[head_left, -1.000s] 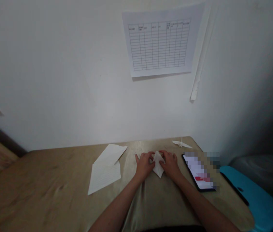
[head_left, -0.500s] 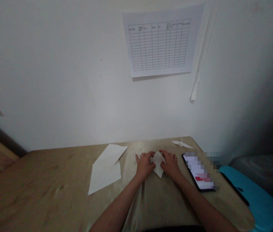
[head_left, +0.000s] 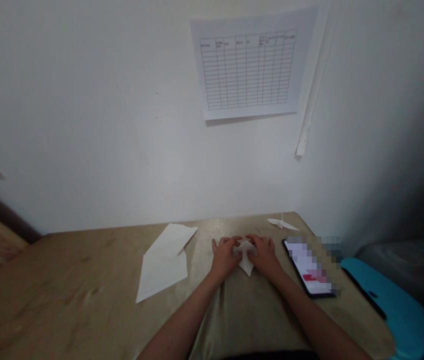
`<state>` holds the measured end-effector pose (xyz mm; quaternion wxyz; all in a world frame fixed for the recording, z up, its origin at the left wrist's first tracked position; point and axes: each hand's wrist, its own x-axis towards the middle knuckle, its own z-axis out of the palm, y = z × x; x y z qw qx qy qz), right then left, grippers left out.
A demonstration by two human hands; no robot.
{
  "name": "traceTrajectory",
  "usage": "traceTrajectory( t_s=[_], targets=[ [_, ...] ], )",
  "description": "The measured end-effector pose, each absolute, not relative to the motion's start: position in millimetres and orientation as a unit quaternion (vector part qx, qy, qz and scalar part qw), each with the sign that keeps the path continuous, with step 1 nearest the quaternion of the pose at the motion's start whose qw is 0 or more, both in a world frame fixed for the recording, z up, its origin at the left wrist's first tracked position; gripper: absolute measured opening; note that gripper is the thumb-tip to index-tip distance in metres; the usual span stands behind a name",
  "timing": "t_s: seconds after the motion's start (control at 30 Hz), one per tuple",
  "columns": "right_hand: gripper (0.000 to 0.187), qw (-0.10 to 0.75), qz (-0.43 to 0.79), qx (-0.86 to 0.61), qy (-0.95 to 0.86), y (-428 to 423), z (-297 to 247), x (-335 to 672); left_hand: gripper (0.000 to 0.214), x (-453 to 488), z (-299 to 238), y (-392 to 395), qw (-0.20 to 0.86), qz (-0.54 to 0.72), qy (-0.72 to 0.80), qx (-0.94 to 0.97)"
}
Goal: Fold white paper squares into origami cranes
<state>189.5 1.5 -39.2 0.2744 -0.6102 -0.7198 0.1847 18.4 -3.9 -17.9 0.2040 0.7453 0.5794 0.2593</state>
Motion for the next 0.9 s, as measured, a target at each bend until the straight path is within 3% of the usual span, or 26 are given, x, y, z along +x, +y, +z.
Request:
traceTrajectory(
  t_s=[0.27, 0.9],
  targets=[
    [0.046, 0.272, 0.18, -0.611, -0.722, 1.2, -38.6, 188.0, 0.044, 20.2, -23.7, 0.5, 0.198, 0.258, 0.59, 0.739],
    [0.061, 0.258, 0.166, -0.614, -0.727, 3.4, -43.7, 188.6, 0.061, 21.2, -18.4, -2.4, 0.202, 0.244, 0.599, 0.736]
  ],
)
